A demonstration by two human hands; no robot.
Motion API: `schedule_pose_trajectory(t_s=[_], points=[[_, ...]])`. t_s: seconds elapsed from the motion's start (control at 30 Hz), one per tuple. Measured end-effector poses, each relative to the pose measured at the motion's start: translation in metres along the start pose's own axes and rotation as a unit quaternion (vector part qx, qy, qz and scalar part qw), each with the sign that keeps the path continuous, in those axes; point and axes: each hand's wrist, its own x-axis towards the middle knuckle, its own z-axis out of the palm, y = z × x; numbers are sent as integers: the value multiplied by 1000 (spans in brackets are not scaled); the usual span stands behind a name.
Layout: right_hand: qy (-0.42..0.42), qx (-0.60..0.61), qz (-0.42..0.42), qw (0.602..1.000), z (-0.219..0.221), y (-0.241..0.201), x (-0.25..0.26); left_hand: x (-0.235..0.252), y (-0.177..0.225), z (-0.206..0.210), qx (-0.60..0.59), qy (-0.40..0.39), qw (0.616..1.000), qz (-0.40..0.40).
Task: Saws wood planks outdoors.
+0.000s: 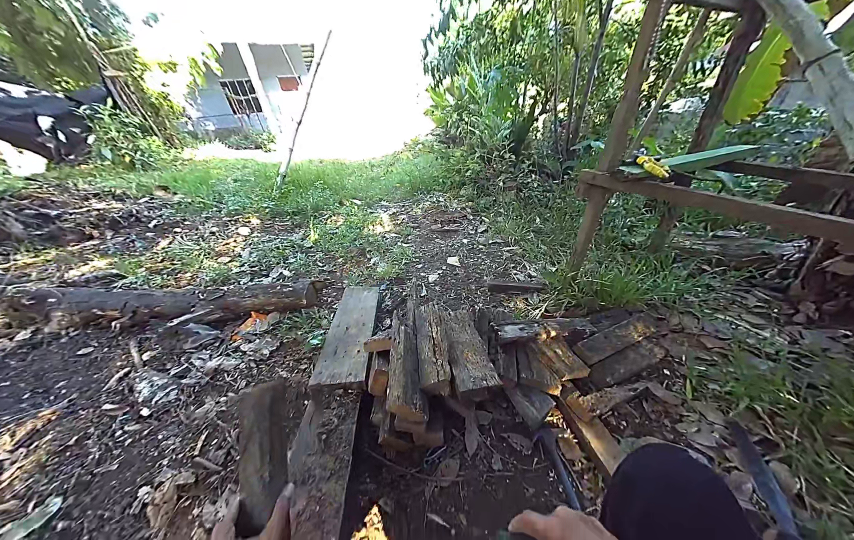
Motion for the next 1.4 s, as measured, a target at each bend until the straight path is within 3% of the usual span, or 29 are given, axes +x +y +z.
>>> schedule_pose_trajectory(t_s=[0.1,0.23,0.43,0.53,0.67,0.83,0.97,1.3,1.4], points=[[-12,9,-9,1000,3,0,-3,6,-1,-18,-139,53,988,-50],[-19,21,-6,1000,7,10,-4,30,27,-44,-191,83,974,-87],[-19,21,-7,1000,2,13,0,31,72,-50,-124,-95,984,-89],[-27,21,0,999,-4,13,3,15,91,-33,-23,-204,977,-54],[-36,32,5,999,-10,13,3,0,104,0,125,-307,942,53],[-50,57,9,997,-9,15,1,-6,145,34,236,-380,874,191],[-44,73,-2,996,-6,18,0,-19,179,64,257,-427,826,264],[-64,85,-25,994,-15,19,-1,-101,206,163,266,-544,744,283],[-64,78,-28,995,-16,17,1,-114,239,197,257,-547,740,295]])
